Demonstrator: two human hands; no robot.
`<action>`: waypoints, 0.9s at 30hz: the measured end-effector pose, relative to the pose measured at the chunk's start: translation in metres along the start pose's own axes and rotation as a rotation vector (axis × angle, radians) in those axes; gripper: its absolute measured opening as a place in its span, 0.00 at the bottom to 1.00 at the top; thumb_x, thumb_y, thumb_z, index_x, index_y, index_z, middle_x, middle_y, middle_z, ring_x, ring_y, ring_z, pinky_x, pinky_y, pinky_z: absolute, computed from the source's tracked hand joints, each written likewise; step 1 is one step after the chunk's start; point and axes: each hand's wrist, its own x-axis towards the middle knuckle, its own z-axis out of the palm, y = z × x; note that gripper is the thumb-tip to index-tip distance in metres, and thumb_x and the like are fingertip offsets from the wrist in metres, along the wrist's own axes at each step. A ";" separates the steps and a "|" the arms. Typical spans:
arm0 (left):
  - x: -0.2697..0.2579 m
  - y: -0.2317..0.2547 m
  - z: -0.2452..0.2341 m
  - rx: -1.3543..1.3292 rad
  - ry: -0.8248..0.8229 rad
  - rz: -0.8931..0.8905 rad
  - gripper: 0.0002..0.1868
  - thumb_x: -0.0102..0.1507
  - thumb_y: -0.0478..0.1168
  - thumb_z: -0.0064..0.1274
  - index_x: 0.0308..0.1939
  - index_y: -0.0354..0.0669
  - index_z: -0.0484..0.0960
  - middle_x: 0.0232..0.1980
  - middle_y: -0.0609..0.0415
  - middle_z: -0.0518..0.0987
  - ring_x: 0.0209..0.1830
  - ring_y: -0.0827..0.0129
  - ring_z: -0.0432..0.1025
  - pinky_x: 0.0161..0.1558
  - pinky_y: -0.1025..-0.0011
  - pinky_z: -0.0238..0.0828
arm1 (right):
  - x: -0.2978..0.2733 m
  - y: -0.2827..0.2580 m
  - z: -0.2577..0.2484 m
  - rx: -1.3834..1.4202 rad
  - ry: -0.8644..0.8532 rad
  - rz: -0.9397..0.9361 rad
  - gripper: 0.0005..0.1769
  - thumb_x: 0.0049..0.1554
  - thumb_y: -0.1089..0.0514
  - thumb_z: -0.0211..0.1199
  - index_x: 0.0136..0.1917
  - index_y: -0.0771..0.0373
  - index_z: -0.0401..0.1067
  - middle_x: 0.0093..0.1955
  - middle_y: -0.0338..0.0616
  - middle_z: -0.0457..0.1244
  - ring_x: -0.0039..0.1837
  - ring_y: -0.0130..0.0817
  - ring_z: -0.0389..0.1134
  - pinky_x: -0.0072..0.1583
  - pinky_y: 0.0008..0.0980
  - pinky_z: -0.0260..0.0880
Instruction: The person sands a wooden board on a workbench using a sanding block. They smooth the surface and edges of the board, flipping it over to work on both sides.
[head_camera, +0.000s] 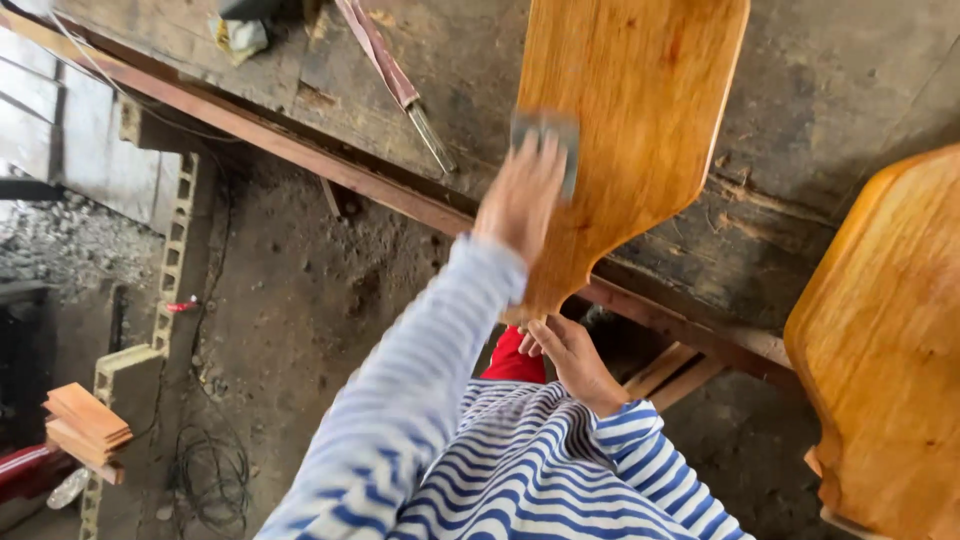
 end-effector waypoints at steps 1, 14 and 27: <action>-0.040 0.020 -0.017 0.043 -0.063 0.067 0.31 0.69 0.37 0.31 0.78 0.36 0.55 0.80 0.40 0.56 0.80 0.44 0.48 0.76 0.52 0.48 | 0.002 0.003 -0.001 -0.035 -0.010 0.006 0.27 0.66 0.41 0.52 0.41 0.64 0.78 0.34 0.50 0.71 0.43 0.43 0.72 0.50 0.42 0.71; 0.039 -0.028 0.027 -0.263 0.189 0.107 0.27 0.70 0.36 0.38 0.75 0.42 0.65 0.77 0.45 0.63 0.79 0.48 0.54 0.75 0.48 0.52 | 0.007 -0.003 -0.005 0.079 -0.025 -0.044 0.26 0.68 0.45 0.49 0.42 0.66 0.76 0.35 0.52 0.71 0.42 0.46 0.75 0.47 0.42 0.74; 0.169 -0.054 0.001 -0.572 0.357 -0.038 0.22 0.74 0.33 0.43 0.73 0.40 0.66 0.76 0.49 0.66 0.78 0.56 0.59 0.78 0.62 0.58 | 0.008 0.000 0.002 0.193 0.007 0.130 0.25 0.65 0.43 0.46 0.48 0.64 0.75 0.41 0.45 0.70 0.44 0.31 0.69 0.51 0.30 0.70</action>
